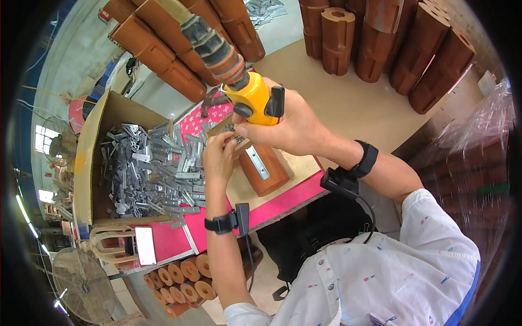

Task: Attaching metal brackets to wooden cylindrical components using an electric screwdriver.

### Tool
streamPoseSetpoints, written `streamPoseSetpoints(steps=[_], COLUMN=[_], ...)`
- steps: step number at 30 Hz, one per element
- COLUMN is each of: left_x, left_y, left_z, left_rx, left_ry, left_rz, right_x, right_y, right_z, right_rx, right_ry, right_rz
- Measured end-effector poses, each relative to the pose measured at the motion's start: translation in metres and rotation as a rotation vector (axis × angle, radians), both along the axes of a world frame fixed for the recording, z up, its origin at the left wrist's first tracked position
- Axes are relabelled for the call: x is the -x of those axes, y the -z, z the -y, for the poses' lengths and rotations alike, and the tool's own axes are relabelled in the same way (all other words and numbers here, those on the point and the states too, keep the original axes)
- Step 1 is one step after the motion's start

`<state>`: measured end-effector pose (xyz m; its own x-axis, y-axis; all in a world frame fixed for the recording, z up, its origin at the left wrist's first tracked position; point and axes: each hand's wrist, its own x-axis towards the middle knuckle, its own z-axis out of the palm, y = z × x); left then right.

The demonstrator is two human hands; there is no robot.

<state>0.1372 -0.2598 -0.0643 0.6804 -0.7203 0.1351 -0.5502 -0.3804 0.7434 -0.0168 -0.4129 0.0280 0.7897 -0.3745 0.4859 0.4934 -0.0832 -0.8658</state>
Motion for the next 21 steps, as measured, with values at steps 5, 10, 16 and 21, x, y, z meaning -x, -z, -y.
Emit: streamPoseSetpoints(steps=[5, 10, 16, 21], left_x=[-0.036, -0.057, -0.048, -0.045], left_y=[0.032, 0.053, 0.05, 0.04], left_z=[0.019, 0.028, 0.033, 0.021], left_rx=[-0.148, -0.144, -0.066, 0.018], left_ry=[0.196, 0.278, 0.183, 0.11], left_rz=[0.502, 0.327, 0.266, 0.439], right_x=[-0.002, -0.001, -0.002, -0.005], right_y=[-0.002, -0.004, 0.001, -0.003], right_z=[0.002, 0.004, 0.01, 0.004], right_rx=[0.06, 0.058, 0.069, 0.08], right_ry=[0.039, 0.039, 0.054, 0.044], right_rz=[-0.016, -0.016, -0.004, -0.018])
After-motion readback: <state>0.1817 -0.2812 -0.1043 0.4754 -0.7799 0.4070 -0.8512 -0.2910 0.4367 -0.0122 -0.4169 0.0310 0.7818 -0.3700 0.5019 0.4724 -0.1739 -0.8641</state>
